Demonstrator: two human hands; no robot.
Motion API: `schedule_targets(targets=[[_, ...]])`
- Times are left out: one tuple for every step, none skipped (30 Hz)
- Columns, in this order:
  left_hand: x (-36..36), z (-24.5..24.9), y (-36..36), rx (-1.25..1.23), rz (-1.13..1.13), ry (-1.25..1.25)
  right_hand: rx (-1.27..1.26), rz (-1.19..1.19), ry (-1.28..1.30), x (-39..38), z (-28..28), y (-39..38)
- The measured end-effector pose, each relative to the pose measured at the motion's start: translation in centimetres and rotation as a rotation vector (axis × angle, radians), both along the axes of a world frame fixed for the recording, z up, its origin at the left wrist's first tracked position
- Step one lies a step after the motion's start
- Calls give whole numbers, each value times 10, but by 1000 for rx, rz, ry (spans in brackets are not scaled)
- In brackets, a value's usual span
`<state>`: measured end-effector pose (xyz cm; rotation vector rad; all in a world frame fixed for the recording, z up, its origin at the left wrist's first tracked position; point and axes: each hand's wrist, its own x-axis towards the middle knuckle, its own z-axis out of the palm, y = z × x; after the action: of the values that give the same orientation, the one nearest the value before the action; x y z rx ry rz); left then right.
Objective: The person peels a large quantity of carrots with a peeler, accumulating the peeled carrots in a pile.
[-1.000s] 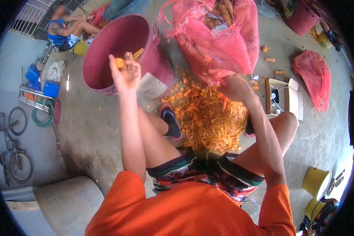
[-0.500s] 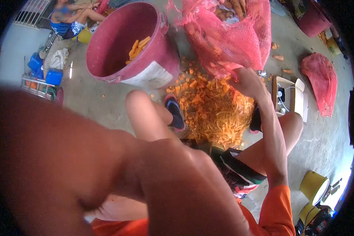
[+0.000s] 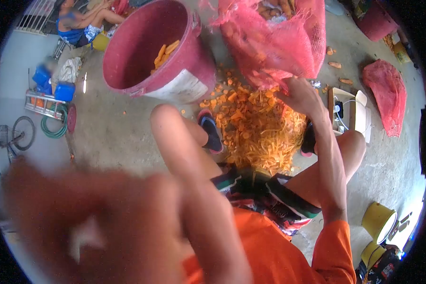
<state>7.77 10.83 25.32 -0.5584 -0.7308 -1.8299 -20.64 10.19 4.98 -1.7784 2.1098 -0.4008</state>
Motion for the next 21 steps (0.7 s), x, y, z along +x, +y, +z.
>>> schedule_targets(targets=[[-9, -4, -10, -2, 21, -1, -16, -15, 13, -3, -2, 0], [-19, -8, -20, -1, 35, -3, -51, -29, 11, -5, -12, 2], [-22, -20, -39, 2, 162, -106, -89, -43, 13, -10, -15, 4], [-39, -33, -58, 59, 220, -150, -104, -62, 28, -14, -9, 6], [-53, -43, -81, 158, 238, -289, -85, -62, 5, -14, -3, 9], [-70, -58, -114, 188, 215, -405, -69, -57, -18, -16, 3, 11], [-101, -83, -156, 198, 322, -591, -21, -52, 3, -19, 10, 12], [-137, -88, -177, 75, 510, -833, -34, -58, 7, -22, 14, 14], [-169, -93, -199, -71, 617, -1110, -5, -59, -14, -24, 17, 17], [-204, -119, -240, -439, 776, -1142, 25, -61, -37, -27, 18, 20], [-237, -140, -274, -552, 695, -1322, -39, -56, -19, -28, 17, 26], [-266, -152, -294, -668, 602, -1500, -43, -70, -26, -32, 18, 27], [-287, -151, -294, -685, 590, -1503, 18, -53, -44, -33, 19, 28], [-306, -150, -293, -759, 538, -1810, 80, -32, -65, -33, 19, 29], [-324, -152, -296, -829, 481, -2114, 65, -27, -85, -35, 19, 29], [-340, -157, -296, -850, 476, -2113, 60, -41, -93, -37, 18, 30], [-352, -166, -294, -837, 670, -2053, 42, -31, -76, -38, 18, 30], [-363, -181, -296, -819, 854, -1984, 28, -23, -61, -38, 17, 30], [-373, -194, -300, -727, 943, -1945, 115, -17, -54, -42, 15, 27], [-375, -205, -306, -616, 826, -1950, 128, -25, -67, -41, 16, 28], [-367, -202, -298, -526, 673, -1857, 124, -51, -68, -41, 20, 29]])
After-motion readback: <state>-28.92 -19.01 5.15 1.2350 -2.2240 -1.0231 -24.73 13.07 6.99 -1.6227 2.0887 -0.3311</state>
